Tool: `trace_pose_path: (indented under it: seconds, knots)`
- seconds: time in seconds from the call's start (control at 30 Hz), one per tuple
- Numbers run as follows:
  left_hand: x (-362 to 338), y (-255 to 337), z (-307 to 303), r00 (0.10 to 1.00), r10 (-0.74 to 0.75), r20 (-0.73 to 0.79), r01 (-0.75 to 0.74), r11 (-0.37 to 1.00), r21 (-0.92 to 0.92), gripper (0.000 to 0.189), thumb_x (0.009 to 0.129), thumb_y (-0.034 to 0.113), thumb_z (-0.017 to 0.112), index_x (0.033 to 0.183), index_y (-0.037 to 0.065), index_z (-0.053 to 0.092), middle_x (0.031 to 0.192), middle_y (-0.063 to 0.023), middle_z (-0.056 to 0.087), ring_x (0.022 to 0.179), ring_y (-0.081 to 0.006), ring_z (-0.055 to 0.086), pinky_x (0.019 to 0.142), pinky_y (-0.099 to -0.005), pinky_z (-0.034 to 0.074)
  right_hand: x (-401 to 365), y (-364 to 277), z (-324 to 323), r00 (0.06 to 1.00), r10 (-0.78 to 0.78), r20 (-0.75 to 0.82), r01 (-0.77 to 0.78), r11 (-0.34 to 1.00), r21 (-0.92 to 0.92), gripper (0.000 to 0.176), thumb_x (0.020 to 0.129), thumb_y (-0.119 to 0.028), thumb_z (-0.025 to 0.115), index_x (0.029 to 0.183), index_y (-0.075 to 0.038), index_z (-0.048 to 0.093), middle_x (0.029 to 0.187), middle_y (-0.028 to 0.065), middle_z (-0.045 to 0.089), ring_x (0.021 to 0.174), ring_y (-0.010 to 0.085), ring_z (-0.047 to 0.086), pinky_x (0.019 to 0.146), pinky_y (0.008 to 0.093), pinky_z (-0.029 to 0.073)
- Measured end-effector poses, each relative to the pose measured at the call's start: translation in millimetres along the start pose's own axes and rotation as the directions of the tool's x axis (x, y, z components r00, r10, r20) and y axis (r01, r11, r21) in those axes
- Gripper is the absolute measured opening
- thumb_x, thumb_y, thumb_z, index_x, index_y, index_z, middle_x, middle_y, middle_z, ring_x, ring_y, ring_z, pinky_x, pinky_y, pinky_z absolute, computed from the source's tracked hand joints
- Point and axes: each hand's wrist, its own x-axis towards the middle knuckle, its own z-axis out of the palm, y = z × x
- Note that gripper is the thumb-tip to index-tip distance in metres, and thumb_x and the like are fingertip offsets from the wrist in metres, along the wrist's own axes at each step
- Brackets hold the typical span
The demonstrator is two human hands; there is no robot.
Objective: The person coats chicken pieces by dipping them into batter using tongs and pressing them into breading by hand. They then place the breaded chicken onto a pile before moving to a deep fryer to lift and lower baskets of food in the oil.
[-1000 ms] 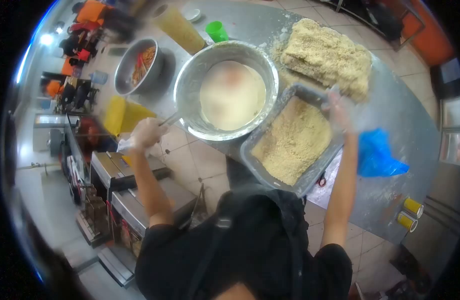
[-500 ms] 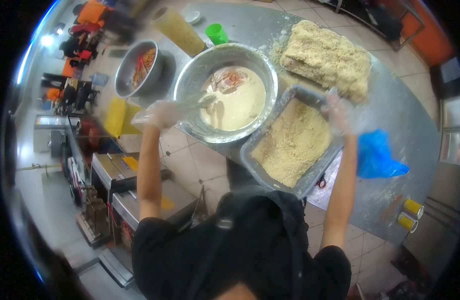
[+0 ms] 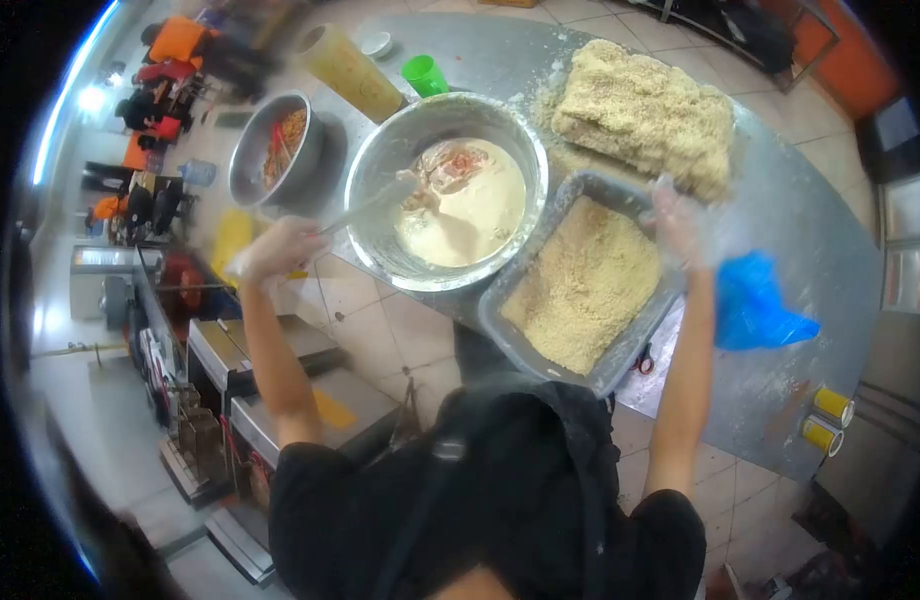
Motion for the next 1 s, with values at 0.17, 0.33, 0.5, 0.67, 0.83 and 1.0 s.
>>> trace_pose_path:
  seconds: [0.17,0.33,0.5,0.67,0.83,1.0]
  knots:
    - [-43,84,-60,0.874,-0.486,0.012,0.392,0.691,-0.607,0.030,0.090,0.026,0.062,0.109,0.003,0.067,0.061,-0.0059,0.055,0.055,-0.0103,0.052,0.055,-0.0294,0.043,0,-28,-3,0.999,-0.013,0.048,0.011,0.999,0.030,0.044,0.099,-0.036,0.051,0.120,0.000,0.063,0.108,0.0111,0.069,0.077,0.0190,0.070,0.074,0.0291,0.054]
    - [-10,59,-22,0.914,-0.398,-0.077,0.322,0.829,-0.457,0.026,0.088,0.023,0.060,0.104,0.004,0.068,0.071,-0.0123,0.063,0.063,-0.0229,0.060,0.061,-0.0357,0.048,2,-40,-3,0.992,0.099,0.080,-0.092,0.991,-0.093,0.045,0.097,-0.039,0.054,0.120,-0.001,0.064,0.114,0.0107,0.067,0.078,0.0172,0.070,0.072,0.0287,0.053]
    - [35,46,18,0.853,-0.520,-0.042,0.518,0.854,-0.051,0.030,0.088,0.030,0.053,0.100,0.008,0.068,0.094,-0.0179,0.068,0.085,-0.0380,0.064,0.075,-0.0454,0.051,12,2,-2,0.999,0.011,0.048,-0.010,1.000,-0.011,0.046,0.097,-0.038,0.054,0.119,0.002,0.064,0.114,0.0114,0.067,0.075,0.0175,0.069,0.071,0.0280,0.053]
    - [38,47,13,0.868,-0.497,-0.010,0.496,0.867,-0.049,0.039,0.087,0.042,0.052,0.106,0.012,0.068,0.101,-0.0180,0.067,0.092,-0.0372,0.064,0.080,-0.0463,0.050,7,-13,1,0.999,0.020,0.034,-0.021,0.998,0.053,0.047,0.097,-0.037,0.054,0.120,0.003,0.062,0.118,0.0125,0.065,0.075,0.0183,0.069,0.073,0.0282,0.054]
    - [60,58,19,0.904,-0.427,-0.006,0.426,0.903,-0.044,0.038,0.086,0.041,0.053,0.105,0.012,0.068,0.101,-0.0161,0.068,0.092,-0.0365,0.065,0.081,-0.0454,0.051,-3,-49,-4,0.993,0.117,0.026,-0.113,0.985,-0.129,0.046,0.096,-0.038,0.055,0.114,0.003,0.066,0.094,0.0133,0.072,0.075,0.0172,0.070,0.070,0.0291,0.052]
    - [83,101,10,0.839,-0.533,-0.110,0.533,0.846,-0.034,0.029,0.077,0.026,0.059,0.097,0.007,0.068,0.092,-0.0179,0.069,0.084,-0.0369,0.067,0.074,-0.0481,0.053,-7,-44,-3,0.999,0.037,0.028,-0.031,0.978,-0.208,0.051,0.096,-0.049,0.046,0.112,-0.005,0.067,0.081,0.0130,0.071,0.080,0.0227,0.069,0.075,0.0343,0.050]
